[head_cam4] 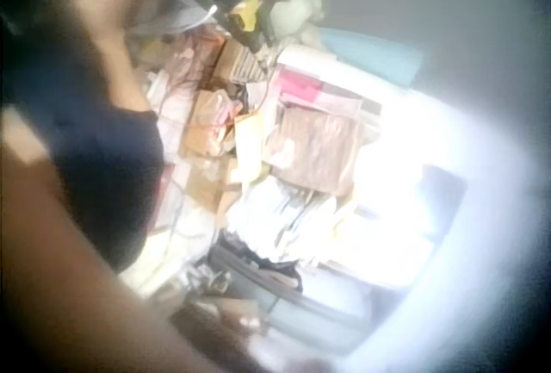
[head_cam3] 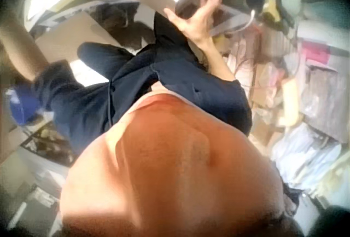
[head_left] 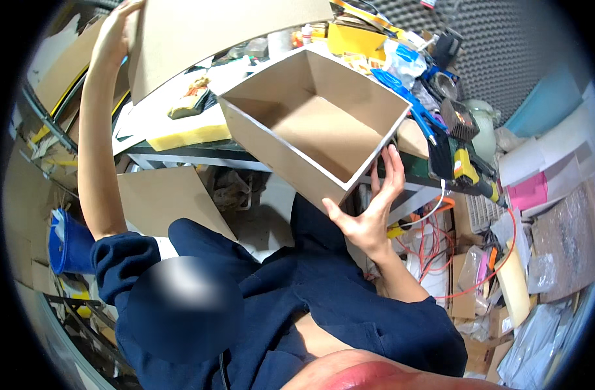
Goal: The person applies glue to the edges of a cardboard box using a brush, then attaches a lid to the box. They secure the lid by using a staple gun to fasten the edges.
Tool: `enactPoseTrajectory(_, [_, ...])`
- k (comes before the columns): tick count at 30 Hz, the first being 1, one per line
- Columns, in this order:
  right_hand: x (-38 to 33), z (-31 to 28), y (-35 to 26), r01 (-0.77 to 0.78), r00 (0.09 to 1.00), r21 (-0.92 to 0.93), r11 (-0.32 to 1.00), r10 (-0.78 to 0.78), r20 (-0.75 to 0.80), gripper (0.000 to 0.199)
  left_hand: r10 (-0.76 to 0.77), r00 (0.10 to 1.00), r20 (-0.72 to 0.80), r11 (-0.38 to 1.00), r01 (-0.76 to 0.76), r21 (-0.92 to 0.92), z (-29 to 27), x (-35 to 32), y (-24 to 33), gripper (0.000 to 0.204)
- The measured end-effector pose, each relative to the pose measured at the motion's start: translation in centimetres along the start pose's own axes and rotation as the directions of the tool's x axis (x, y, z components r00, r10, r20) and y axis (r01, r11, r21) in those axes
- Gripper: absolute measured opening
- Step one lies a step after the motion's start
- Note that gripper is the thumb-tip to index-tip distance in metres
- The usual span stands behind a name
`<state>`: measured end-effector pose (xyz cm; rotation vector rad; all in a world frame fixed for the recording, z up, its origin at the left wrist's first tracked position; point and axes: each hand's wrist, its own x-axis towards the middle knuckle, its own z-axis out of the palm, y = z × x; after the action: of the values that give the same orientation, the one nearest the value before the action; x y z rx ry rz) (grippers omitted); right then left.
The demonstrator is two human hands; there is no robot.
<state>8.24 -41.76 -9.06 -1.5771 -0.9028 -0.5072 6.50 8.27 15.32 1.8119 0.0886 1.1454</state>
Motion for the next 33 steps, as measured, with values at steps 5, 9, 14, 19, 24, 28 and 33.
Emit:
enactPoseTrajectory(5, [0.2,-3.8,2.8,-0.076,0.996,0.15,0.986,0.082,-0.034,0.095,-0.339,0.789,0.512,0.94,0.311,0.142,12.1,-4.1,-1.3,0.037])
enactPoseTrajectory(9, [0.8,-6.1,4.8,-0.105,0.994,-0.122,0.987,0.102,-0.031,0.08,-0.468,0.68,0.565,0.85,0.522,0.075,17.3,-5.6,-4.2,0.03])
enactPoseTrajectory(14, [2.3,-7.3,3.0,-0.066,0.994,-0.123,0.99,0.055,-0.091,0.061,-0.62,0.647,0.444,0.728,0.686,0.017,20.3,-9.2,-2.0,0.026])
enactPoseTrajectory(19, [3.9,-7.7,2.6,-0.032,0.985,-0.176,0.984,0.001,-0.172,0.046,-0.554,0.727,0.405,0.83,0.518,0.205,20.7,-9.9,-0.3,0.041])
enactPoseTrajectory(24, [4.7,-8.0,3.1,0.031,0.976,-0.265,0.964,-0.087,-0.201,0.034,-0.382,0.792,0.477,0.924,0.317,0.213,21.7,-10.3,-1.6,0.035])
enactPoseTrajectory(28, [4.6,-7.9,3.5,0.019,0.959,-0.186,0.982,-0.07,-0.273,0.027,-0.26,0.868,0.424,0.963,0.263,0.051,22.5,-11.5,-2.8,0.03])
enactPoseTrajectory(33, [5.3,-7.7,3.4,0.019,0.968,-0.122,0.992,-0.048,-0.246,0.035,-0.218,0.93,0.295,0.93,0.106,0.353,22.7,-13.3,-0.2,0.037])
